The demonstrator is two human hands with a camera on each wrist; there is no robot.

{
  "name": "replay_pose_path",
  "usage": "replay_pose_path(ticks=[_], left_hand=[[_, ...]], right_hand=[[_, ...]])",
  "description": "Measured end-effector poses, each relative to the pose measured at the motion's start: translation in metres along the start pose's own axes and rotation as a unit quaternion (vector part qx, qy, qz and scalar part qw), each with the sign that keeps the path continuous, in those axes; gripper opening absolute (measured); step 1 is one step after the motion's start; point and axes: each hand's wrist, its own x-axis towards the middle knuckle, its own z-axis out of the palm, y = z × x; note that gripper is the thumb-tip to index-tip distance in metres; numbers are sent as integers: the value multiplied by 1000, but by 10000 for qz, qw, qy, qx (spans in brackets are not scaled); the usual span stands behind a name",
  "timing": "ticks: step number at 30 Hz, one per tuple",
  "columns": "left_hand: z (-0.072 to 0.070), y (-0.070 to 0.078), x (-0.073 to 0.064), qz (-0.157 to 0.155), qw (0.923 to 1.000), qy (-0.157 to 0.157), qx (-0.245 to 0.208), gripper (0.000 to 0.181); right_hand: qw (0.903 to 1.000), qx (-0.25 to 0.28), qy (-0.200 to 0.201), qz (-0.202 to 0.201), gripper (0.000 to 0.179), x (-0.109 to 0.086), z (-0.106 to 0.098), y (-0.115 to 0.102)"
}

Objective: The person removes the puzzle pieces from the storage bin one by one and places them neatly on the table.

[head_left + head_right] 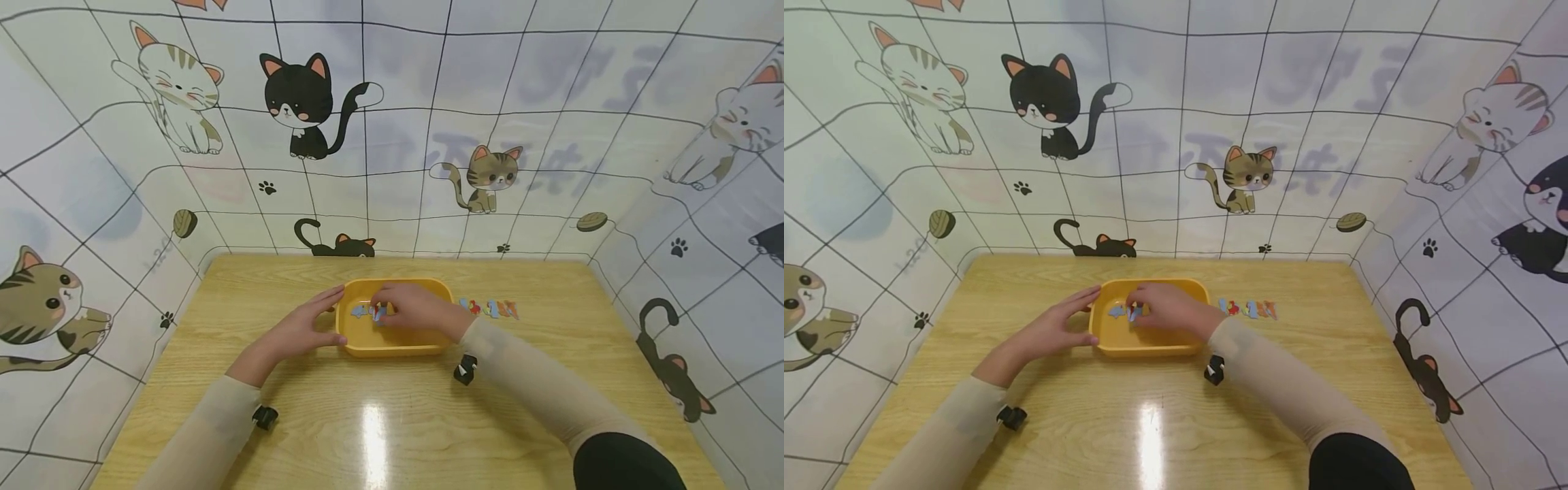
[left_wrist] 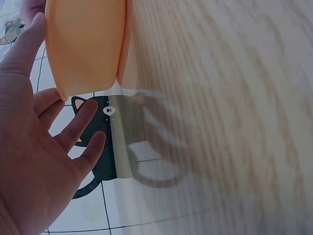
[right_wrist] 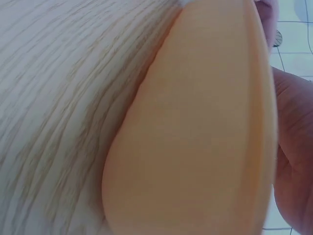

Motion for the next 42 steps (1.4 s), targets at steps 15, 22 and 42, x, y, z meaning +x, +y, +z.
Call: replay_pose_path(ticks=[15,22,42], left_hand=[[0,1,0,-48,10000,5,72,103],[-1,3,-1,-64,9999,-9,81,105],[0,3,-1,-138,9999,-26,75,106]], right_hand=[[9992,-56,400,-79,23,-39,-22,12],[9985,7,553,-28,21,-54,-31,25],[9938,292,896,583,29,-115,-58,48]])
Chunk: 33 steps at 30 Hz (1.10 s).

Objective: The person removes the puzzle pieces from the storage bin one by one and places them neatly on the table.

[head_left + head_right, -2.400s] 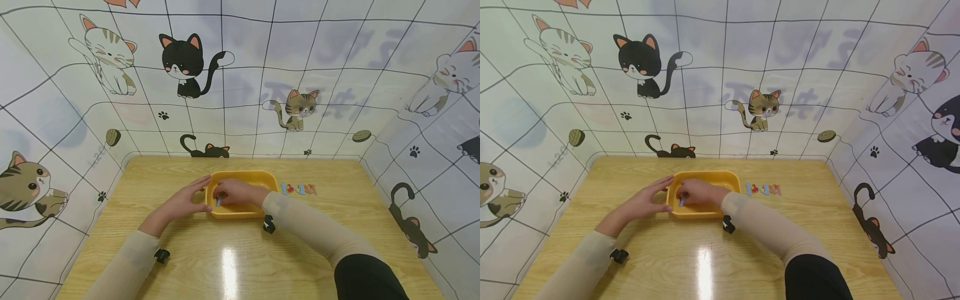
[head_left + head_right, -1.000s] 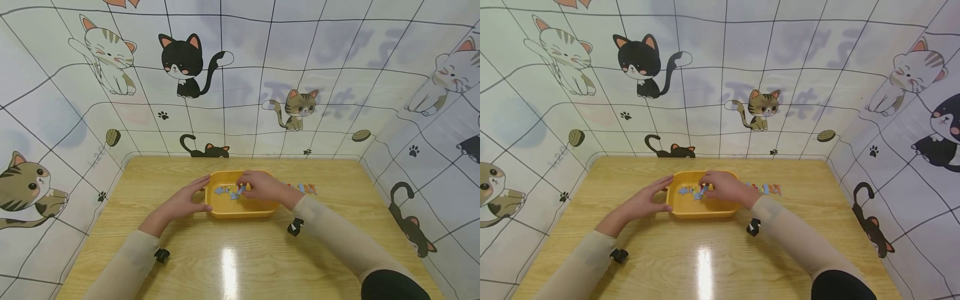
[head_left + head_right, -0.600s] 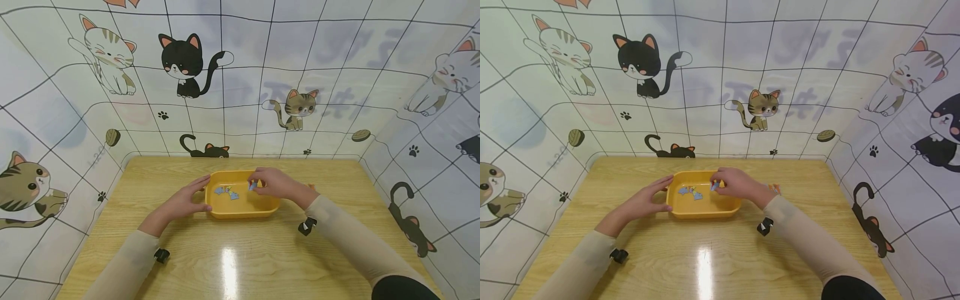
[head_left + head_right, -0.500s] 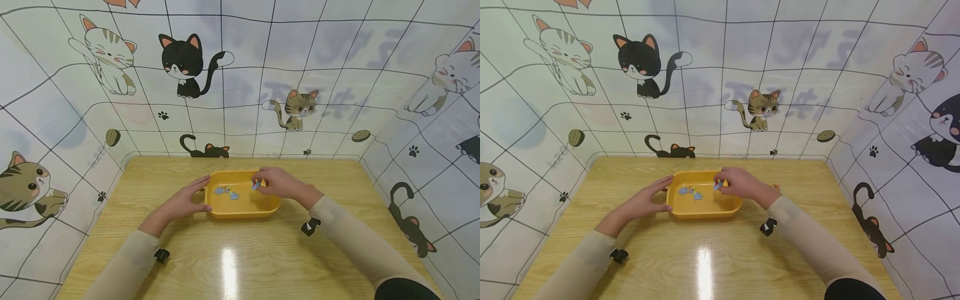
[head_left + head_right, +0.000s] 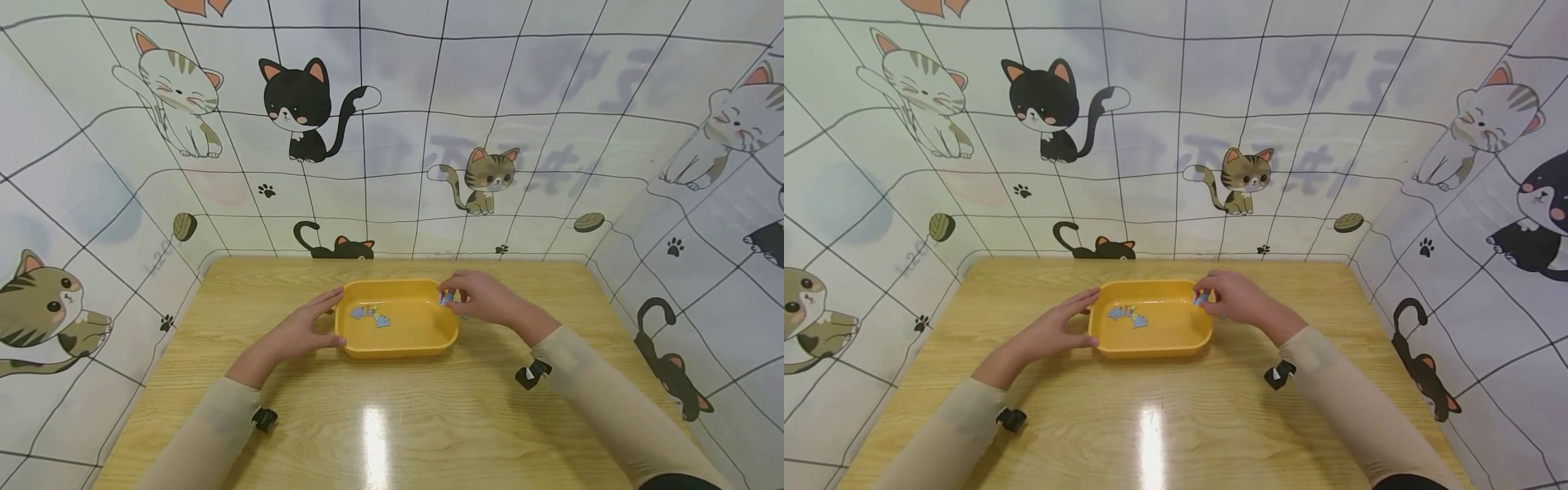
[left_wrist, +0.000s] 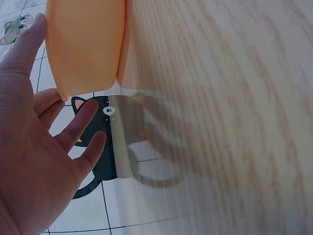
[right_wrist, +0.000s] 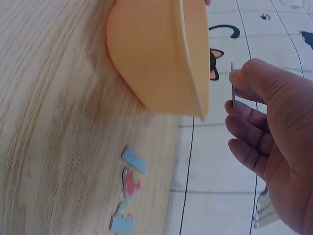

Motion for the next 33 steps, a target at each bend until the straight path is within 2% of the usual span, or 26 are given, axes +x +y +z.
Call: replay_pose_path(ticks=[8,16,24,33], left_hand=[[0,0,1,50,10000,7,-9,105],[2,-3,2,43,10000,-6,-4,105],[2,-2,1,25,10000,-3,-20,105],[2,1,-1,0,10000,27,36,103]], right_hand=[[9992,33,127,379,31,-17,-10,13],[9983,-49,204,536,30,-31,-15,27],[9963,0,143,853,30,-46,-17,51],[9930,-46,114,1177,33,-65,-21,67]])
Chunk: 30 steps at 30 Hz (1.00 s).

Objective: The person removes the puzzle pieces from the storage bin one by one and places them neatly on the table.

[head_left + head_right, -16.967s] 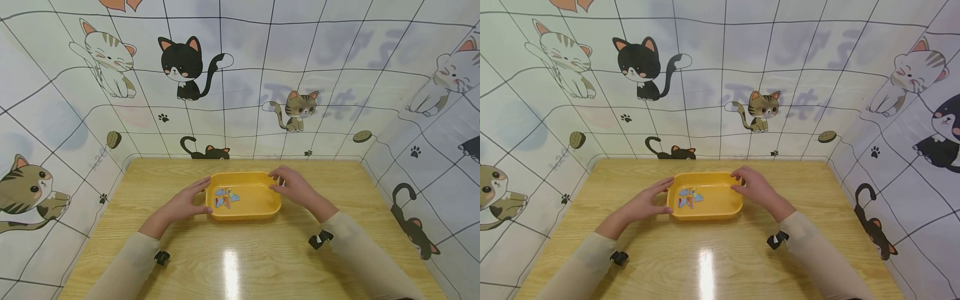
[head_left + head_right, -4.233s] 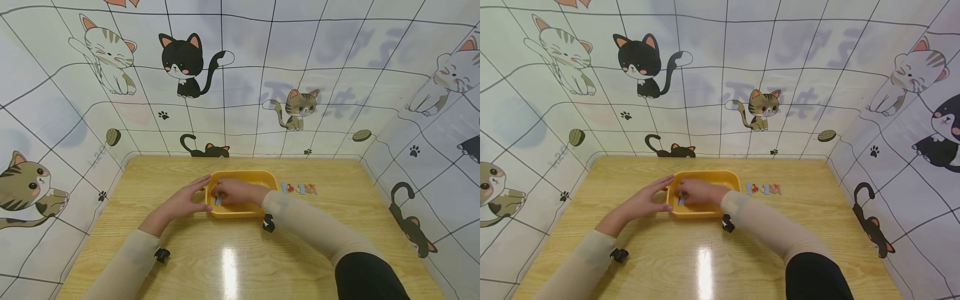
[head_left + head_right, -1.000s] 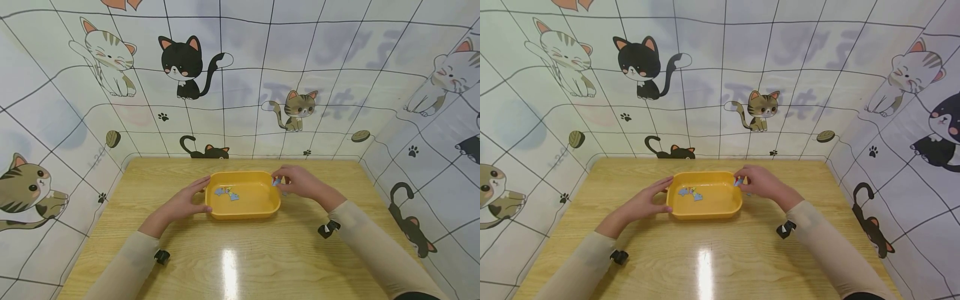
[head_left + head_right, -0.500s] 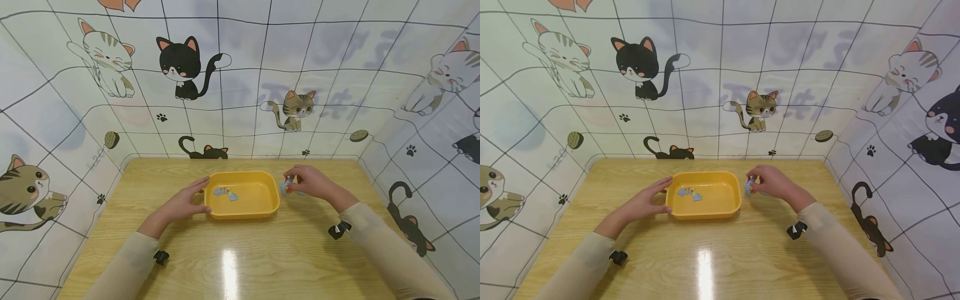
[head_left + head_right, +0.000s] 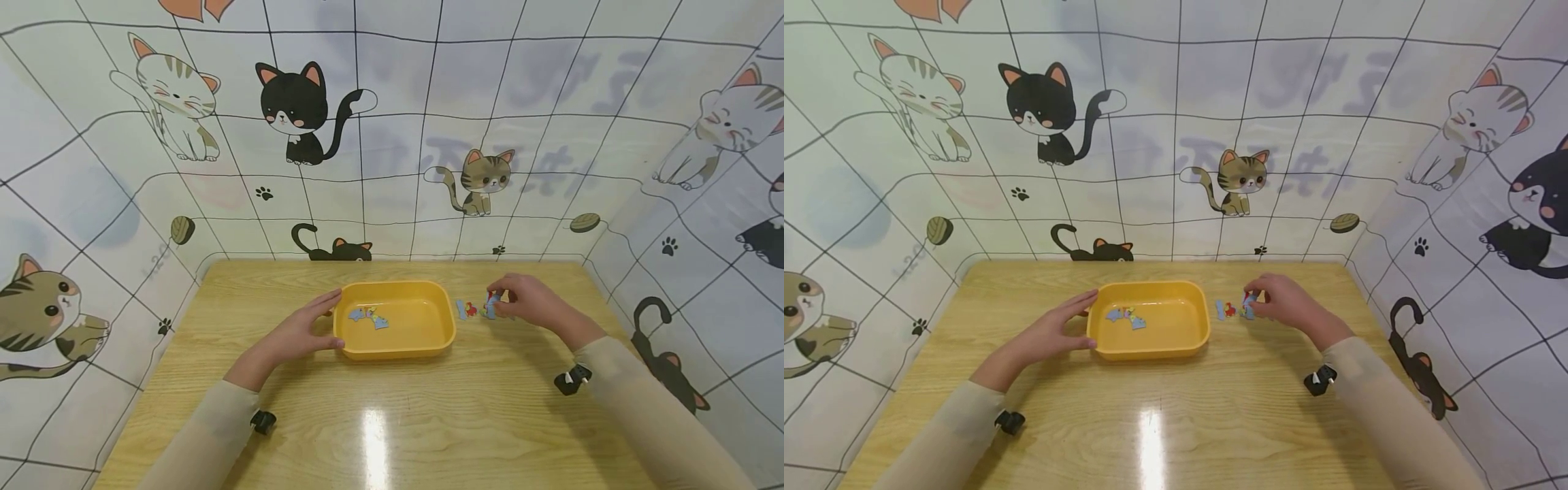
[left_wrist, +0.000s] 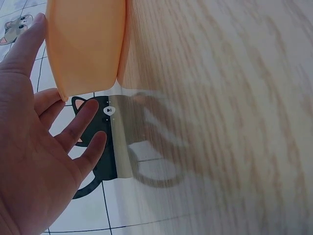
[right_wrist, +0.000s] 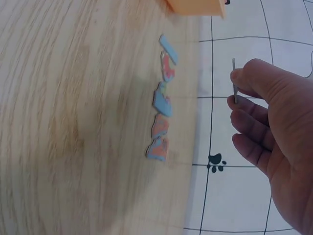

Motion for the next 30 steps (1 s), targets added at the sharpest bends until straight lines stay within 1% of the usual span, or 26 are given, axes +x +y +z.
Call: replay_pose_path(ticks=[7,9,13,15,19,24,30], left_hand=[[0,2,-1,-16,10000,-23,10,103],[0,2,-1,-44,10000,-31,-5,104],[0,1,0,44,10000,-8,48,103],[-1,0,0,35,10000,-2,60,103],[-1,-1,1,8,10000,-8,30,105],[-1,-2,0,62,10000,-15,29,106],[0,-2,1,1,10000,-12,19,105]], right_hand=[[9991,-418,47,-111,32,-10,0,19],[9988,-482,37,-104,32,-12,0,25],[9985,-543,57,-58,33,-16,-1,31],[9982,-588,67,-37,34,-18,-1,34],[9981,-607,71,-74,32,-21,-1,39],[9986,-522,11,-43,30,-24,-2,45],[9990,-418,-64,150,29,-25,-2,54]])
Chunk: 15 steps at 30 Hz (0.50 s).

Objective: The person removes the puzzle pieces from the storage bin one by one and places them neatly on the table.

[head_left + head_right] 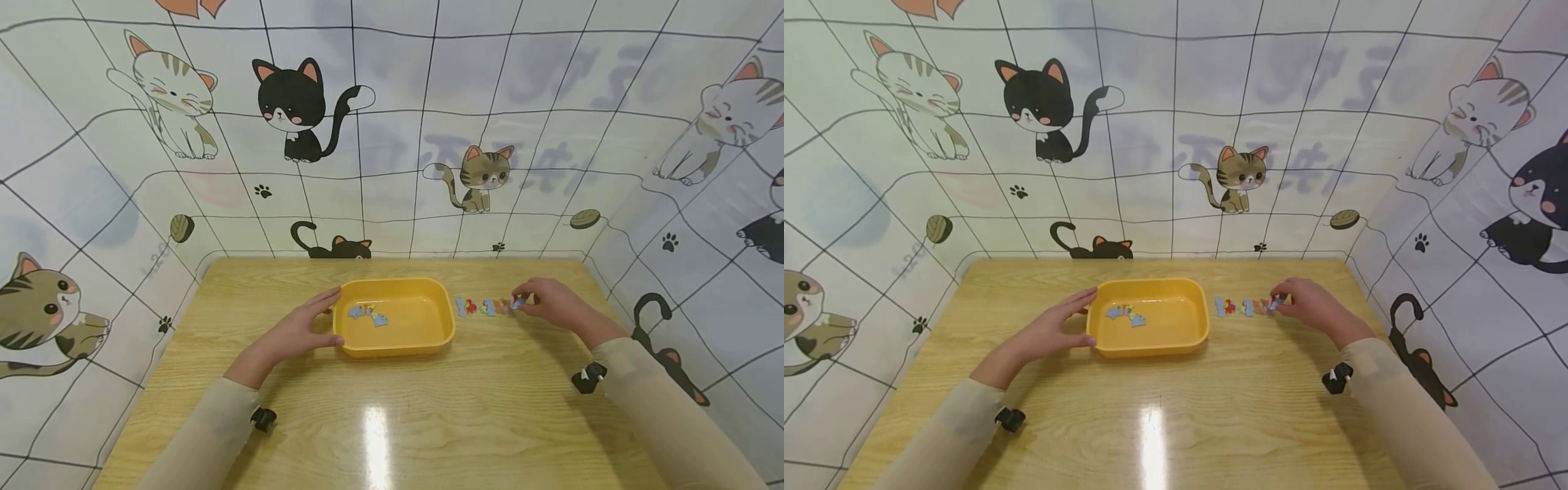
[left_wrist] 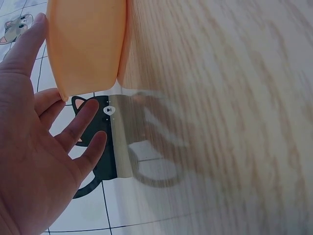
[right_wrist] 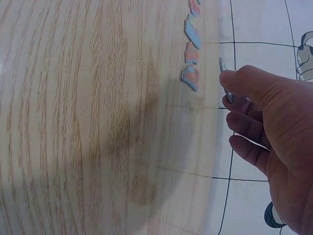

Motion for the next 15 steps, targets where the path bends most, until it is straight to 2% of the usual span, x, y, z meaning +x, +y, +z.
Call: replay_pose_path(ticks=[15], left_hand=[[0,-4,2,116,9999,0,21,106]], right_hand=[[9998,-35,-98,165,26,0,11,23]])
